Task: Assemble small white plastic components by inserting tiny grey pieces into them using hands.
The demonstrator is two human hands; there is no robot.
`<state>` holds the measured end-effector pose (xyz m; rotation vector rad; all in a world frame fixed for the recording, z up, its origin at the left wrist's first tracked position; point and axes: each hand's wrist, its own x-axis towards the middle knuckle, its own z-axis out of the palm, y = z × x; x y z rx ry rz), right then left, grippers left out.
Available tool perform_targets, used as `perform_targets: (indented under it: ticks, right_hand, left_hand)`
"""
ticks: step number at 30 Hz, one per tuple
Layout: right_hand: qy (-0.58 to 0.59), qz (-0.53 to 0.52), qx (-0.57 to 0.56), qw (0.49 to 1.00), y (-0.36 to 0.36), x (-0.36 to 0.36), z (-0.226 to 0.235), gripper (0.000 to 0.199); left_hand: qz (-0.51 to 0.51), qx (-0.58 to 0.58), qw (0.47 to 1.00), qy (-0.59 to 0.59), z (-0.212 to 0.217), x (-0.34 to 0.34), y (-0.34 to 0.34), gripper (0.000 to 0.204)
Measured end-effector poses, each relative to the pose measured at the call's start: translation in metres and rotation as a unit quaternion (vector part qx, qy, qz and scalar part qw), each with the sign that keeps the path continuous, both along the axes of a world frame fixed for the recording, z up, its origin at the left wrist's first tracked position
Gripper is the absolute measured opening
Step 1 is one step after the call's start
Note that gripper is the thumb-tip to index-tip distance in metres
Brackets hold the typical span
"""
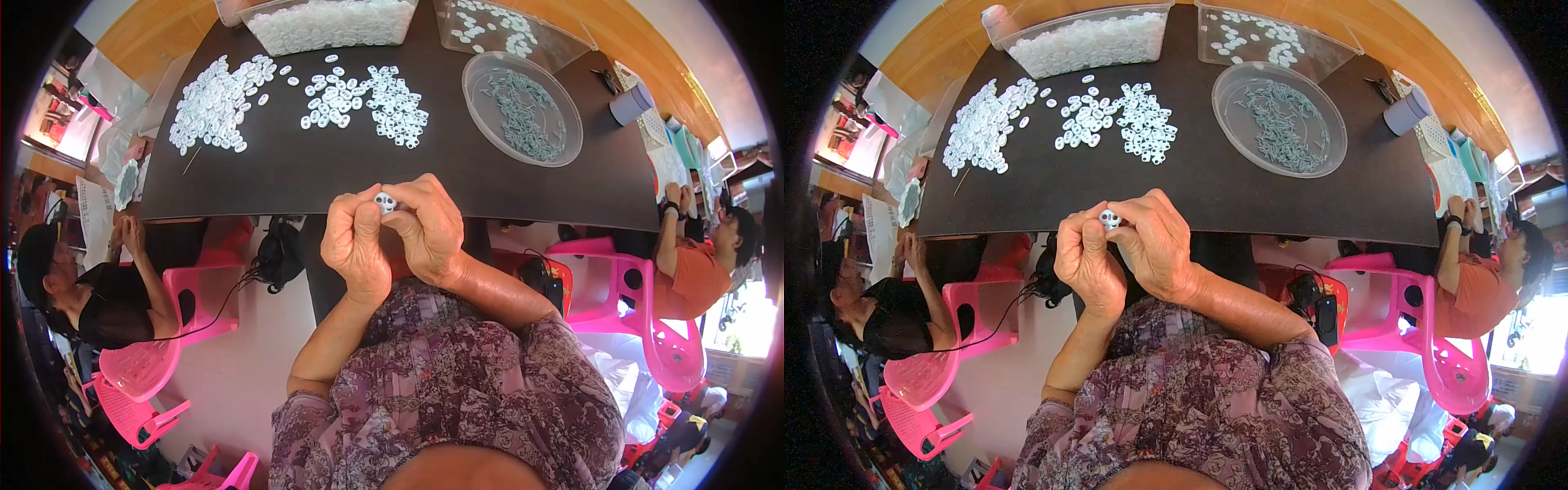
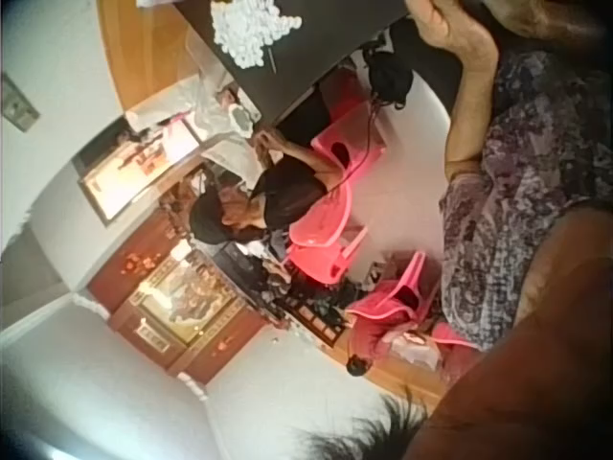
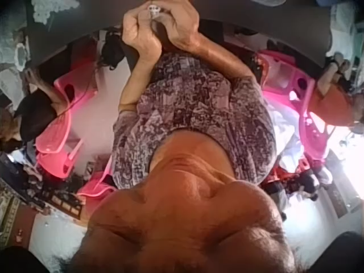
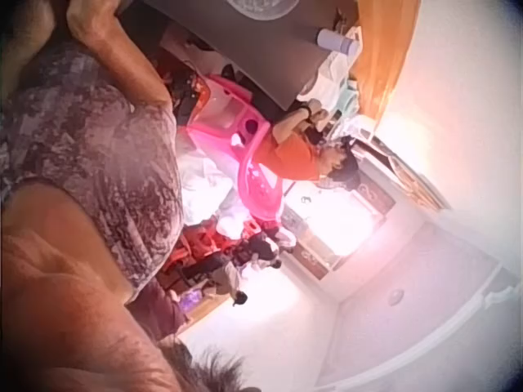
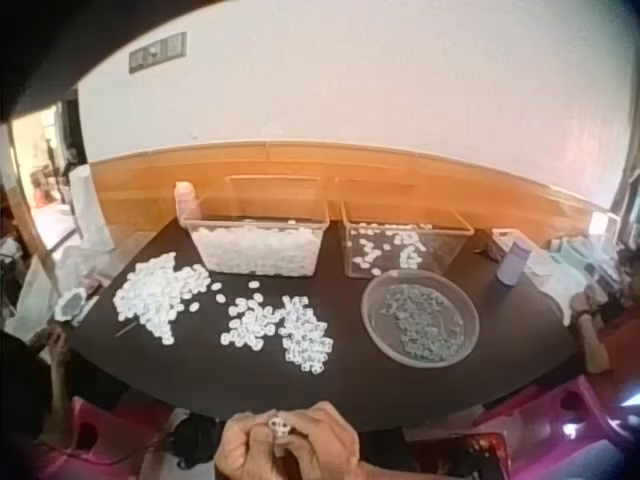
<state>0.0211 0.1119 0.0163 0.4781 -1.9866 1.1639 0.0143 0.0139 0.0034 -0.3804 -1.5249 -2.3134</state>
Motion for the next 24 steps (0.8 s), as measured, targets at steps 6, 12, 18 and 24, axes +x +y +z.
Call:
perform_targets:
  ticks: [6,12,18,24]
  right_hand:
    - [0.012,-0.012,-0.014,1.000,-0.010,0.002,-0.002,0.023]
    - [0.018,-0.006,-0.040,0.999,-0.011,0.002,-0.006,0.024]
    - [0.033,0.004,-0.005,0.999,-0.007,0.001,-0.001,0.025]
    - [0.069,-0.005,0.056,0.996,-0.002,0.002,-0.001,0.026]
  left_hand:
    - [0.012,-0.008,1.000,0.016,-0.004,0.002,0.001,0.019]
    - [0.006,-0.001,1.000,0.018,-0.008,0.004,-0.001,0.021]
    - [0.033,-0.032,0.998,0.048,-0.006,0.004,-0.002,0.021]
    - [0.064,-0.066,0.993,0.075,-0.003,0.005,-0.001,0.022]
